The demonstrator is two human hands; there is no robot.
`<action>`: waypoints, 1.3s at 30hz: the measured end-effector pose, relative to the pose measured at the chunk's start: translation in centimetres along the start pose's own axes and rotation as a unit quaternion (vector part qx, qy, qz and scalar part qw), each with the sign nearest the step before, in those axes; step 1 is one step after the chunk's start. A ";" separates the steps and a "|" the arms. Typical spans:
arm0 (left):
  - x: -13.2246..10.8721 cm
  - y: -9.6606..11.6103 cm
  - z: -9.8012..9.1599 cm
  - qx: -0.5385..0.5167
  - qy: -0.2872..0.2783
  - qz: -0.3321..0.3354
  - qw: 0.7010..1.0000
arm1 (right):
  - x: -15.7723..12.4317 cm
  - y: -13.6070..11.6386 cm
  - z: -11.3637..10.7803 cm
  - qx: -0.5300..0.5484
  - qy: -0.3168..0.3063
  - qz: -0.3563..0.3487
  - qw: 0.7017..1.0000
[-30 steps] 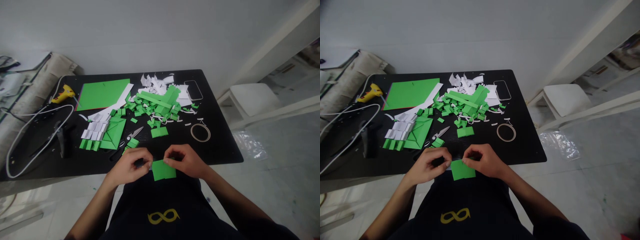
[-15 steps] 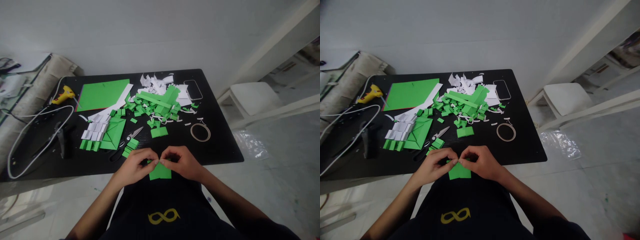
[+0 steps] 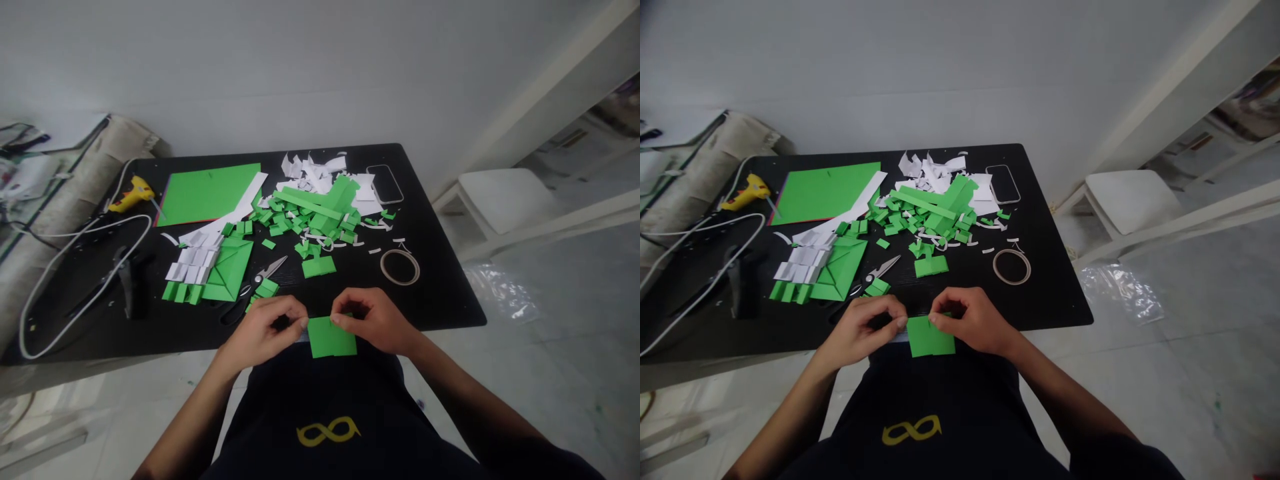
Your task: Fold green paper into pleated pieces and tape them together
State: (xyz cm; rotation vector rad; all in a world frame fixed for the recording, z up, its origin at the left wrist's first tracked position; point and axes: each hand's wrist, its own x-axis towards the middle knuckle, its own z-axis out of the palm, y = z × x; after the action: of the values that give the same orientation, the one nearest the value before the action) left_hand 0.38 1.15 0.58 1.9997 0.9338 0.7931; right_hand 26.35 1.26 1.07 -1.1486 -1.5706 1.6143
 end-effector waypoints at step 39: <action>-0.4 -0.2 0.9 -0.131 -0.018 -0.076 0.988 | -0.2 0.3 -0.7 -0.017 -0.029 0.024 0.999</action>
State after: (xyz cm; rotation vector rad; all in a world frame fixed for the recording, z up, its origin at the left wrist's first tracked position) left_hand 0.83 0.50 -0.12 1.6904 0.8998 0.7509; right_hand 27.14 1.38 0.91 -1.1741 -1.6236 1.6717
